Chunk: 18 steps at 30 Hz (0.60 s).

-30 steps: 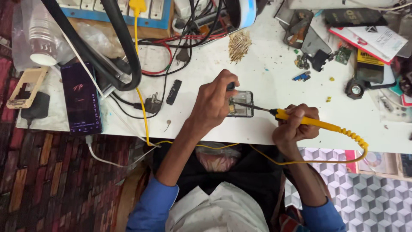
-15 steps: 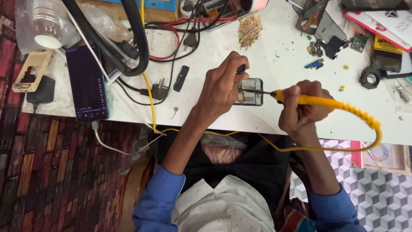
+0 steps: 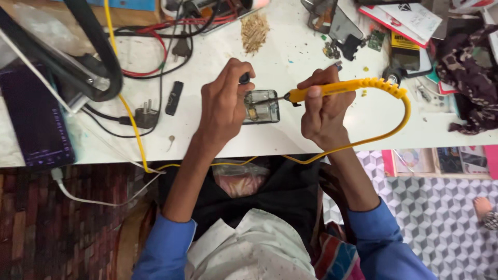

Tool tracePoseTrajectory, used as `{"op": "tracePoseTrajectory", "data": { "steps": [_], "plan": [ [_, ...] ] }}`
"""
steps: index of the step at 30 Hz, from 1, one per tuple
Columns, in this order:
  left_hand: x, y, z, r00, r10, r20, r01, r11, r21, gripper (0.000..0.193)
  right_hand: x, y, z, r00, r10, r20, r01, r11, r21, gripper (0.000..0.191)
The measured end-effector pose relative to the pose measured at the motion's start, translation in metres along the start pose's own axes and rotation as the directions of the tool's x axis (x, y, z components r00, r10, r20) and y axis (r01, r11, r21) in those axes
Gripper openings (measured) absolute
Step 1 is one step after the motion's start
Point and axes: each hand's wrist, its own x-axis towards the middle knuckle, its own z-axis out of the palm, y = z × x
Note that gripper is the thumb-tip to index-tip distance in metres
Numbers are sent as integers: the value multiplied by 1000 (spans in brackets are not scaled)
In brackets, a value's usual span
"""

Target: The person uses a soldering iron and a screwdriver to work on the internal components of a disassembled mobile phone. They repeatedly apply heat to the circuit board and use the screwdriver to adjust or hold parts in place.

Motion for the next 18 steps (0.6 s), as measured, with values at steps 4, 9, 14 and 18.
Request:
{"op": "tracePoseTrajectory", "data": {
  "steps": [4, 9, 14, 18],
  "plan": [
    [0, 0, -2, 1000, 14, 13, -14, 1000, -17, 32, 4, -11, -8, 998, -53, 43, 56, 997, -57, 23],
    [7, 5, -4, 1000, -5, -21, 5, 1000, -20, 30, 24, -28, -8, 985, -112, 133, 134, 977, -168, 24],
    [7, 6, -3, 1000, -24, -14, 24, 1000, 0, 35, 38, -41, -3, 977, -39, 209, 51, 997, -56, 22],
    [1, 3, -4, 1000, -24, 0, 24, 999, -37, 32, 38, -47, -4, 957, -138, 257, 164, 983, -84, 19]
  ]
}}
